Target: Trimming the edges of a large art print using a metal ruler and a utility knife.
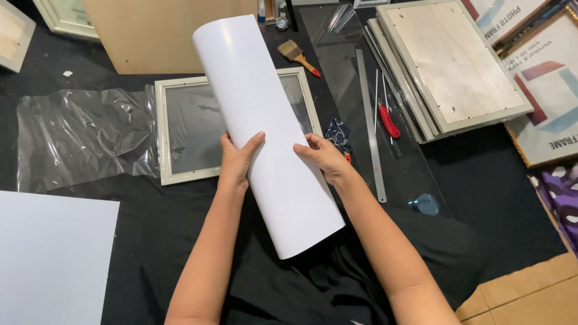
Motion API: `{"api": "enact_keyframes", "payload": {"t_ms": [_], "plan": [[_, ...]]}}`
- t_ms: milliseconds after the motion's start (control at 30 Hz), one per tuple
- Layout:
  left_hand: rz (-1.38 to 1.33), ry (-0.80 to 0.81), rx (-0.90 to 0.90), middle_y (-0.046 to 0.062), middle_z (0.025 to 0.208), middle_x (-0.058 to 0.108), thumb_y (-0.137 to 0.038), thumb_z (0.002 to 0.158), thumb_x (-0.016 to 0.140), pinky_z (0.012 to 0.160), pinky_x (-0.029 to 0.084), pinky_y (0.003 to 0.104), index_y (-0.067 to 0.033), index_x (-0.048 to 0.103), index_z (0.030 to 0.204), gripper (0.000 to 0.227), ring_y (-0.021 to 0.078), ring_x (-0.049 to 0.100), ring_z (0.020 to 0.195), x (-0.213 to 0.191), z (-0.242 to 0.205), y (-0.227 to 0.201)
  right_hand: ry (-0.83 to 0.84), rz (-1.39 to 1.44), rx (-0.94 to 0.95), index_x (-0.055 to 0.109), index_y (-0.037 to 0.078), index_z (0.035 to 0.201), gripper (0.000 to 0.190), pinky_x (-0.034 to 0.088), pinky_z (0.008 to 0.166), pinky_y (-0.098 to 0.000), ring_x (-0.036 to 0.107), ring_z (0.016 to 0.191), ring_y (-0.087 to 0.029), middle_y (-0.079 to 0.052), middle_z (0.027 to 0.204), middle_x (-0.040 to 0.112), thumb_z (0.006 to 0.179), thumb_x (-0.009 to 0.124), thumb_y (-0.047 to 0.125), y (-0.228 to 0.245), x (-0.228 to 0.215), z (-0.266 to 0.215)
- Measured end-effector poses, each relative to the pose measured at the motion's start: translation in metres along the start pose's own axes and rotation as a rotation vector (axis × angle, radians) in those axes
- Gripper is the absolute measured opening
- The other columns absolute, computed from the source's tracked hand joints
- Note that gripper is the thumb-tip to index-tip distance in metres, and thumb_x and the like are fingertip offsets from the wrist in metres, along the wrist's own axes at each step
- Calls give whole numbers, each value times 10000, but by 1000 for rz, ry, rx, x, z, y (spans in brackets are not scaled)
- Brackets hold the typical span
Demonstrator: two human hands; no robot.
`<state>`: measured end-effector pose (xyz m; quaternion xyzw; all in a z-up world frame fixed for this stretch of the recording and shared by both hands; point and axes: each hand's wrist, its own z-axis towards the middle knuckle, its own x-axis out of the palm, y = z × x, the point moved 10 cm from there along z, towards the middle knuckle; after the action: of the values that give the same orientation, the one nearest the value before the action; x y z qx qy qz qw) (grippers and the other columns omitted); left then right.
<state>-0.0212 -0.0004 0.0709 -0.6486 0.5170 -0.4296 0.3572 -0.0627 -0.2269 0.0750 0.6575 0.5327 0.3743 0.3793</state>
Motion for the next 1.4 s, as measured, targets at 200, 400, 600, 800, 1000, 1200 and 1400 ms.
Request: {"api": "enact_keyframes", "payload": {"t_ms": [200, 400, 600, 800, 1000, 1200, 1400], "plan": [[15, -19, -46, 232, 1325, 483, -378, 733, 934, 840, 577, 529, -94, 193, 1586, 1164, 407, 599, 1137, -10, 20, -5, 57, 33, 42, 723, 126, 952, 295, 638, 625, -290, 738, 692, -167, 12, 766, 666, 753, 924, 210, -2, 18, 37], [29, -74, -112, 252, 1343, 508, -355, 747, 927, 855, 570, 555, -95, 273, 1561, 1077, 430, 599, 1167, -2, 57, 17, 65, 30, 77, 713, 122, 934, 298, 634, 629, -269, 725, 677, -150, 7, 760, 677, 746, 928, 209, 5, 9, 68], [32, -22, -161, 266, 1353, 486, -314, 735, 921, 909, 532, 615, -96, 272, 1547, 1062, 460, 566, 1209, 22, 63, 15, 26, 64, 87, 701, 129, 926, 295, 635, 623, -266, 719, 675, -150, 7, 768, 673, 743, 925, 187, -2, -16, 83], [-43, -15, -178, 258, 1320, 503, -477, 839, 844, 910, 506, 649, -96, 324, 1508, 929, 449, 559, 1196, 8, 112, 47, 6, 133, 123, 688, 127, 957, 302, 642, 611, -292, 736, 660, -170, -29, 775, 717, 757, 913, 149, -24, -24, 79], [-11, -39, -114, 267, 1316, 516, -423, 757, 942, 889, 529, 638, -125, 285, 1525, 1054, 450, 585, 1164, 14, 137, 22, 2, 114, 144, 666, 112, 972, 301, 646, 630, -305, 741, 674, -190, -54, 821, 744, 770, 888, 120, -27, -29, 65], [101, -54, -161, 237, 1294, 538, -373, 731, 943, 857, 560, 616, -142, 346, 1497, 998, 433, 616, 1129, 62, 139, 29, -76, 200, 180, 670, 98, 1046, 357, 655, 662, -358, 757, 719, -219, -80, 865, 757, 776, 898, 143, -64, -73, 78], [164, 154, -162, 277, 1410, 528, -398, 761, 885, 967, 531, 524, -92, 169, 1611, 1152, 406, 586, 1223, 166, 146, 39, -195, 295, 124, 648, 77, 1090, 307, 655, 691, -361, 745, 760, -217, -77, 887, 745, 852, 829, 147, -73, -145, 101]]}}
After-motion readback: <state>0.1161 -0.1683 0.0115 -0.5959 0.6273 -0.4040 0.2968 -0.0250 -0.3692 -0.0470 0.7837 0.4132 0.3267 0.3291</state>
